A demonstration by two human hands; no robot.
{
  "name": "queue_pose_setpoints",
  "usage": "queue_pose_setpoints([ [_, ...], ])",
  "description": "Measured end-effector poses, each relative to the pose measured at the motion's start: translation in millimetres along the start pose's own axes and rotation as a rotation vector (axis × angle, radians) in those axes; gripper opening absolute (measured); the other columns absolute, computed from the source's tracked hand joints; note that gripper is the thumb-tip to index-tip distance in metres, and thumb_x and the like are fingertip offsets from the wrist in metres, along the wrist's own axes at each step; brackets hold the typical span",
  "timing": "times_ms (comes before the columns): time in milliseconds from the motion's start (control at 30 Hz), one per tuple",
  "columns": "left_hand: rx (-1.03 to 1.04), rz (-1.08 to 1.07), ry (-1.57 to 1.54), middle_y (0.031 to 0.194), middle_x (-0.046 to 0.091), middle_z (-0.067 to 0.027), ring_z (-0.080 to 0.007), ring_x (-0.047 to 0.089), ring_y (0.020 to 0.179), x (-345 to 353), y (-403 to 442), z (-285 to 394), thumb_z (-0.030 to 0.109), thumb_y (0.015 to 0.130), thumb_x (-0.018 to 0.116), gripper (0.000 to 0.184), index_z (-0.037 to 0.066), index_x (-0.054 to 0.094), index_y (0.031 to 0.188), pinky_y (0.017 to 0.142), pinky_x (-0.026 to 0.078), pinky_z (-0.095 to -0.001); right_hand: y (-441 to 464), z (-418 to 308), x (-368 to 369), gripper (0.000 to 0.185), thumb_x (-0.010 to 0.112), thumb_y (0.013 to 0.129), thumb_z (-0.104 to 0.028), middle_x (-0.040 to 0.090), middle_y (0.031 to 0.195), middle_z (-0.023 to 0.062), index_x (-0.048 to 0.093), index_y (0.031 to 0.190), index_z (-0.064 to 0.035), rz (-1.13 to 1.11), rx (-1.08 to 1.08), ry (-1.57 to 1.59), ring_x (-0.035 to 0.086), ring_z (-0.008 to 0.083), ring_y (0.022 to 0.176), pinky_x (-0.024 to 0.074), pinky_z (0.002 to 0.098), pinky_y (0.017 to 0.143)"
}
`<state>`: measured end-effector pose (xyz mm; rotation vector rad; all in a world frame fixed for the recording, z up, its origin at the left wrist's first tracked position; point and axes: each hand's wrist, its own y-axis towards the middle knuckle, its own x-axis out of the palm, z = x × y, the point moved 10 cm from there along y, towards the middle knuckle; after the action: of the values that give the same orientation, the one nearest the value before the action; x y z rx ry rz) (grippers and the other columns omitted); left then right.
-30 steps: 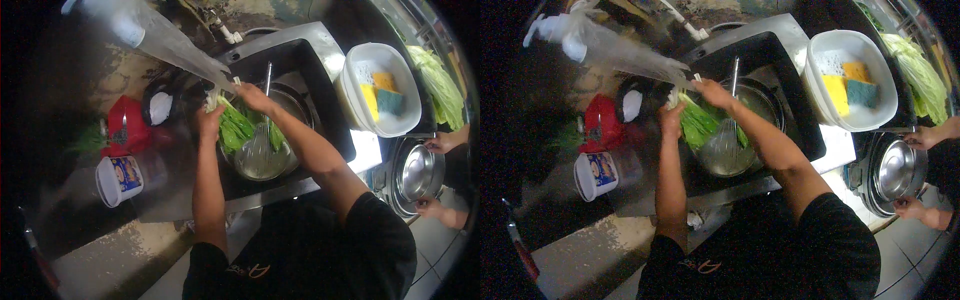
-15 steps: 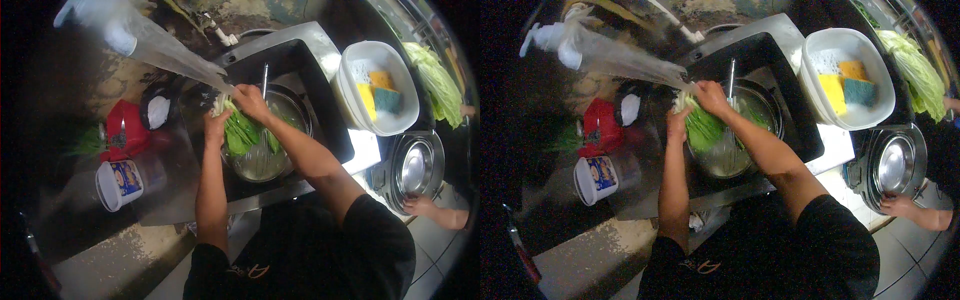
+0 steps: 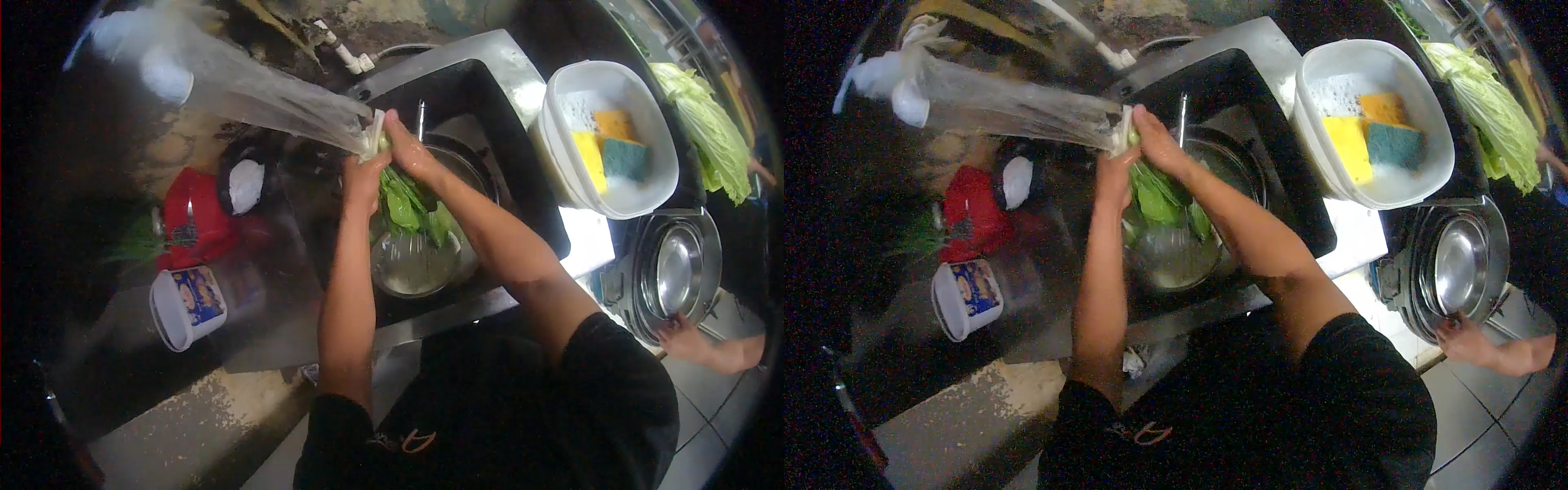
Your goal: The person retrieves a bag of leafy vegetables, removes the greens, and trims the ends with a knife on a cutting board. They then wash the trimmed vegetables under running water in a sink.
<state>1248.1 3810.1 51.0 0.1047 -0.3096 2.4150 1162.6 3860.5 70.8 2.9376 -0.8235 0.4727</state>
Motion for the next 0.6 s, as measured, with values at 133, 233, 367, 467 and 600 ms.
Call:
queue_pose_setpoints([
  [133, 0.001, 0.036, -0.046, 0.101, 0.058, -0.0069, -0.0172, 0.056, 0.089, 6.4, 14.9, 0.2, 0.010, 0.073, 0.070, 0.041, 0.000, 0.055, 0.110, 0.078, 0.044, -0.0310, -15.6, 0.6, -6.9, 0.070, 0.014, 0.095, -0.053, 0.026, 0.144, 0.0163, 0.029, 0.137, 0.0007, -0.144, 0.126, -0.099, 0.021, 0.0255, 0.135, 0.0129, 0.0309, 0.110],
  [233, -0.077, 0.045, -0.084, 0.102, 0.059, -0.0063, -0.0187, 0.058, 0.089, 8.5, 22.3, -3.2, 0.012, 0.075, 0.071, 0.041, 0.002, 0.055, 0.111, 0.079, 0.046, -0.0316, -27.0, 7.9, -8.4, 0.072, 0.013, 0.094, -0.056, 0.015, 0.148, 0.0131, 0.018, 0.142, -0.0017, -0.164, 0.056, -0.200, 0.012, 0.0213, 0.137, 0.0082, 0.0295, 0.111],
  [367, -0.106, 0.001, -0.008, 0.097, 0.061, -0.0053, -0.0178, 0.060, 0.086, 16.1, 25.0, -1.8, 0.013, 0.075, 0.071, 0.033, 0.004, 0.058, 0.103, 0.076, 0.048, -0.0324, -26.5, 10.5, 3.0, 0.079, 0.015, 0.088, -0.066, 0.016, 0.148, 0.0122, 0.009, 0.145, -0.0121, -0.257, 0.003, 0.275, 0.014, 0.0238, 0.136, 0.0071, 0.0342, 0.111],
  [467, -0.144, -0.038, 0.050, 0.095, 0.061, -0.0054, -0.0169, 0.060, 0.084, 12.5, 28.4, -10.6, 0.011, 0.076, 0.070, 0.028, 0.004, 0.058, 0.101, 0.071, 0.049, -0.0336, -33.7, 4.7, -6.2, 0.081, 0.014, 0.088, -0.066, 0.017, 0.148, 0.0133, 0.009, 0.145, -0.0091, -0.196, 0.094, 0.568, 0.016, 0.0247, 0.136, 0.0088, 0.0369, 0.111],
  [600, -0.094, 0.054, 0.185, 0.092, 0.061, -0.0061, -0.0188, 0.060, 0.081, -1.6, 31.9, -9.0, 0.007, 0.075, 0.069, 0.030, 0.004, 0.057, 0.102, 0.067, 0.050, -0.0354, -28.8, 34.0, -42.9, 0.071, 0.035, 0.089, -0.060, 0.036, 0.140, 0.0122, 0.028, 0.141, -0.0120, -0.174, 0.071, 0.209, 0.031, 0.0237, 0.130, 0.0197, 0.0353, 0.107],
])
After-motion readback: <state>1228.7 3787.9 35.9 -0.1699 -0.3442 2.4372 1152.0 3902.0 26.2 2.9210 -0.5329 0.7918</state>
